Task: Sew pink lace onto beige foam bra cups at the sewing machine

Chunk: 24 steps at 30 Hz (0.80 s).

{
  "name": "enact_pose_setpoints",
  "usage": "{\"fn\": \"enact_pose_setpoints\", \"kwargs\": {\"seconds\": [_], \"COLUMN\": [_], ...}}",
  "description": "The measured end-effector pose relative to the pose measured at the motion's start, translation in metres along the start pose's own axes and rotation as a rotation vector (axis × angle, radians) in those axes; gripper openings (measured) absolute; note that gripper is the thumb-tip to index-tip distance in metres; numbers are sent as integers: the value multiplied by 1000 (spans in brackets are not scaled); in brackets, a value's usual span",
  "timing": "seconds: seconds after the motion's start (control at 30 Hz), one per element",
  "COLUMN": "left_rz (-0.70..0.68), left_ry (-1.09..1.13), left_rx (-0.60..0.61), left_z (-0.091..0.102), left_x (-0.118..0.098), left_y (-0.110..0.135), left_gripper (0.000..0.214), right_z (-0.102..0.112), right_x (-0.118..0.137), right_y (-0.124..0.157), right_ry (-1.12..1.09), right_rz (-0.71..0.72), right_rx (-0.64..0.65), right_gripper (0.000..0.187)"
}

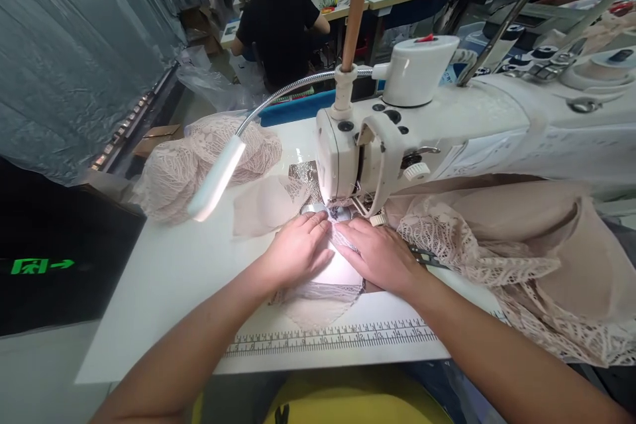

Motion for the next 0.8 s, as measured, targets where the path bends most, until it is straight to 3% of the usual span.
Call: {"fn": "enact_pose_setpoints", "kwargs": {"seconds": [0.23,0.47,0.63,0.8], "left_rz": [-90,-165,-209,-233], "left_ry": [-33,-68,-101,-10], "left_rx": [77,175,106,-10], "left_z": [0,15,17,4], "left_x": [15,23,16,11], "left_y": [-7,-9,-6,-2], "left_gripper": [54,48,36,29], "right_z": [-2,0,2,2], "right_x": [1,-1,-6,-4], "right_y": [-2,-3,-2,0], "right_ry": [32,-42,-92,-107], "right_rz": [-54,-85,-118,-29], "right_rx": [49,14,-125,-115], "right_gripper": [28,28,32,32]}}
Point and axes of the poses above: each hand's wrist, its own y-axis away from the middle knuckle, its own z-axis out of the back of the hand, x = y × z, the point moved 2 cm from there along -y, towards the middle knuckle, and after that the axes turned 14 degrees about y, right-handed, at the moved point
